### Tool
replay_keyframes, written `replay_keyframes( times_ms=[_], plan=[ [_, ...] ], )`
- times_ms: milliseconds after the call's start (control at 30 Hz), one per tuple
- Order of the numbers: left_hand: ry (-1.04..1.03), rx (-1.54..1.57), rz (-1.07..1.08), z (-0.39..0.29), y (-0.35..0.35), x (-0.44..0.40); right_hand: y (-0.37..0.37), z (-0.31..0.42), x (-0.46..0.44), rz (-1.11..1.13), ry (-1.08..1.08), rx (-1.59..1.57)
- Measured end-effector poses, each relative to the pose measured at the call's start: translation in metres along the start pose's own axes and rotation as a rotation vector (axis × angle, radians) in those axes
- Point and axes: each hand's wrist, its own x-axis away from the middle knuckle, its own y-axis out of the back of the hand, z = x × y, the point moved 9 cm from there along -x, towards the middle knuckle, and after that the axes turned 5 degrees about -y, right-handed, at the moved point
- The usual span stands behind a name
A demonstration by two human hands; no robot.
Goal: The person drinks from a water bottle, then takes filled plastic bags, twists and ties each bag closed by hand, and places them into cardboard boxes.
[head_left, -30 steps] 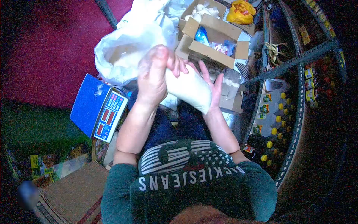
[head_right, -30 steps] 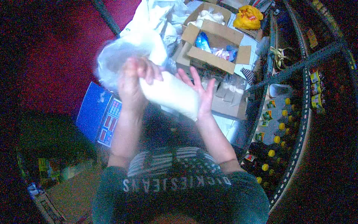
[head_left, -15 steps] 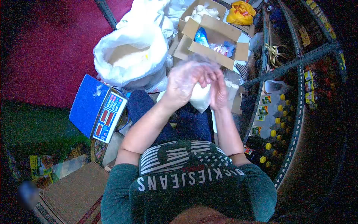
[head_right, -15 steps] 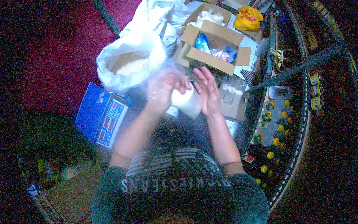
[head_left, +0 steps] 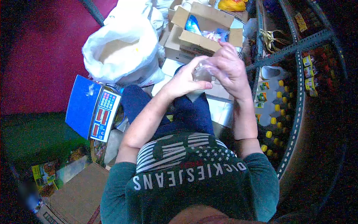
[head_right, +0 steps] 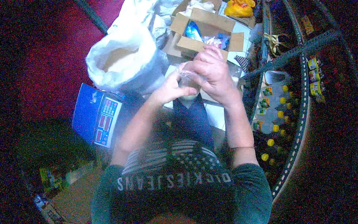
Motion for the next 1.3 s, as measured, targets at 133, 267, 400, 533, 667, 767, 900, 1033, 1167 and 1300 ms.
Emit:
replay_keyframes(
  times_ms=[133, 267, 400, 533, 667, 767, 900, 1033, 1167, 1300],
  plan=[
    [0.099, 0.028, 0.117, 0.023, 0.002, 0.002, -0.001, -0.005, -0.005, -0.023, -0.101, -0.331],
    [0.231, -0.002, 0.114, 0.031, 0.009, 0.006, -0.027, -0.008, -0.013, 0.124, 0.036, -0.050],
    [0.031, -0.005, 0.098, -0.009, 0.006, -0.009, -0.003, 0.007, -0.024, 0.030, 0.092, -0.115],
    [0.089, -0.046, 0.084, 0.006, 0.003, -0.016, -0.011, 0.010, -0.027, 0.072, 0.087, -0.146],
    [0.013, -0.150, -0.030, 0.009, 0.002, -0.015, -0.024, -0.013, -0.019, 0.073, -0.060, -0.224],
    [0.091, -0.080, 0.046, 0.038, 0.001, -0.012, -0.021, -0.044, -0.006, -0.020, -0.188, -0.270],
    [-0.157, -0.324, -0.016, 0.035, 0.011, -0.006, -0.053, -0.091, 0.023, -0.053, -0.549, -0.686],
    [-0.203, -0.445, 0.042, 0.037, 0.003, -0.008, -0.055, -0.076, 0.018, 0.000, -0.478, -0.597],
    [-0.206, -0.337, -0.031, 0.026, 0.004, -0.010, -0.037, -0.036, -0.003, 0.052, -0.196, -0.248],
    [-0.083, -0.339, 0.068, 0.002, -0.001, -0.022, -0.025, -0.020, -0.007, 0.033, -0.154, -0.269]
  ],
)
